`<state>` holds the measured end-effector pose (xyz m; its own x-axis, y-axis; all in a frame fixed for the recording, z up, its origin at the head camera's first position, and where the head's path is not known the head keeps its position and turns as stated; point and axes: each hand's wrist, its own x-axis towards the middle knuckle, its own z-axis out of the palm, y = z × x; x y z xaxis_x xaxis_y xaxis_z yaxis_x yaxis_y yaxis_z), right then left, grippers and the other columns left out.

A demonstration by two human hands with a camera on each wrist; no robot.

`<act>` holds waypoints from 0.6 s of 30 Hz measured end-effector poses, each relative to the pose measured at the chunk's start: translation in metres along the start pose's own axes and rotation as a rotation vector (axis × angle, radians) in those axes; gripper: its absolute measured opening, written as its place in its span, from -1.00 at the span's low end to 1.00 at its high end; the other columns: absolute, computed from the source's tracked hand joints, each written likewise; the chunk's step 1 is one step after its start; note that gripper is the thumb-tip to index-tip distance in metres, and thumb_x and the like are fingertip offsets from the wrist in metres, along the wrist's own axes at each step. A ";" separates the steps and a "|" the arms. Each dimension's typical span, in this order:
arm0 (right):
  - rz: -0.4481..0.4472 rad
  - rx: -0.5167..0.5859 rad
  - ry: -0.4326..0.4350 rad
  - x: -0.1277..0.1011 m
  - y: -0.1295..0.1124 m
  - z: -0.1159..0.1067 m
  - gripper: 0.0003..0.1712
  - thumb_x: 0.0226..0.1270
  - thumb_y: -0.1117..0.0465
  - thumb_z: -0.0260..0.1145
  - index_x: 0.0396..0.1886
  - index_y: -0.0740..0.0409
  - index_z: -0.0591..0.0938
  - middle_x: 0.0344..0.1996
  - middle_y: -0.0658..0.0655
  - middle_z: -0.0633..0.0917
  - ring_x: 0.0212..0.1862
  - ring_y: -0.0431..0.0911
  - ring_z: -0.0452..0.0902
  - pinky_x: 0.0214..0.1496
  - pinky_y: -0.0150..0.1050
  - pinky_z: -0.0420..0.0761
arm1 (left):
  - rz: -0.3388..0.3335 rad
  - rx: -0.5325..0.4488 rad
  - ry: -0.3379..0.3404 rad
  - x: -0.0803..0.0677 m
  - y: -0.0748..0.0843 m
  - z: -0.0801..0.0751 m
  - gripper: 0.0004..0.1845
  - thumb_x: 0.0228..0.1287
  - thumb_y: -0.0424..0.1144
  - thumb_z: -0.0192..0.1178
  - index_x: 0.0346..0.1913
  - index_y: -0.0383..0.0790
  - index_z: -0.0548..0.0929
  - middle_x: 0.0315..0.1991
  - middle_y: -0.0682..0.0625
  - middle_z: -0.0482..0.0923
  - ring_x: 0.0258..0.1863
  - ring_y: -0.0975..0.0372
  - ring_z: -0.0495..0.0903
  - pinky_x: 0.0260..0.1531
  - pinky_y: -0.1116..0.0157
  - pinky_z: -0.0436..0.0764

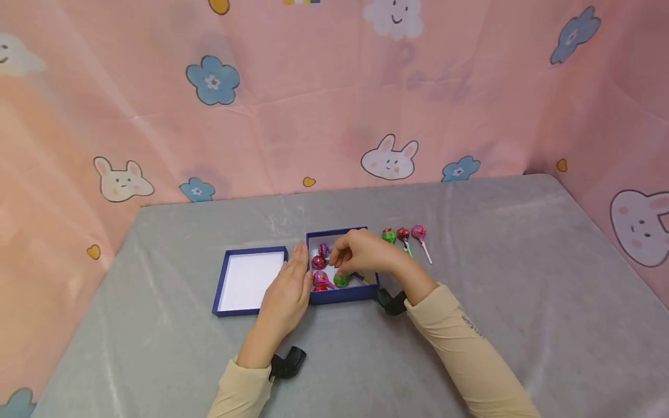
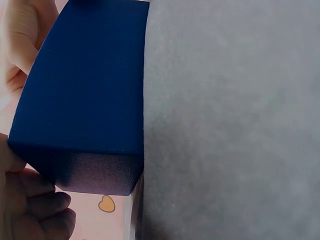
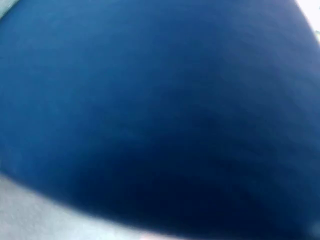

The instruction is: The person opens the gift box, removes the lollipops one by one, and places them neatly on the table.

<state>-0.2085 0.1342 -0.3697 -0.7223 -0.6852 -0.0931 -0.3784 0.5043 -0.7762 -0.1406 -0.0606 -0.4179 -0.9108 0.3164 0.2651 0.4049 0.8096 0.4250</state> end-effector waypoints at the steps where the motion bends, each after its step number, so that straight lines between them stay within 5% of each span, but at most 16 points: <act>1: 0.001 -0.011 -0.012 0.001 0.000 0.001 -0.87 0.04 0.50 0.37 -0.36 0.34 0.67 -0.47 0.04 0.67 -0.44 -0.21 0.60 -0.38 -0.34 0.62 | -0.002 -0.001 -0.005 0.000 0.000 0.000 -0.46 0.46 -0.24 -0.12 0.38 -0.47 0.17 0.39 -0.24 0.16 0.38 0.02 0.16 0.30 0.06 0.20; 18: -0.022 -0.303 -0.040 0.008 -0.001 0.013 -0.80 -0.10 0.47 0.49 -0.47 0.18 0.67 -0.51 -0.03 0.63 -0.44 -0.26 0.52 -0.35 -0.38 0.58 | -0.022 -0.010 -0.016 0.000 0.000 0.001 -0.46 0.46 -0.23 -0.11 0.39 -0.46 0.17 0.39 -0.23 0.16 0.39 0.06 0.14 0.31 0.07 0.20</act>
<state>-0.2063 0.1214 -0.3772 -0.6914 -0.7145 -0.1075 -0.5529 0.6190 -0.5579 -0.1408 -0.0598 -0.4181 -0.9205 0.3069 0.2420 0.3859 0.8114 0.4390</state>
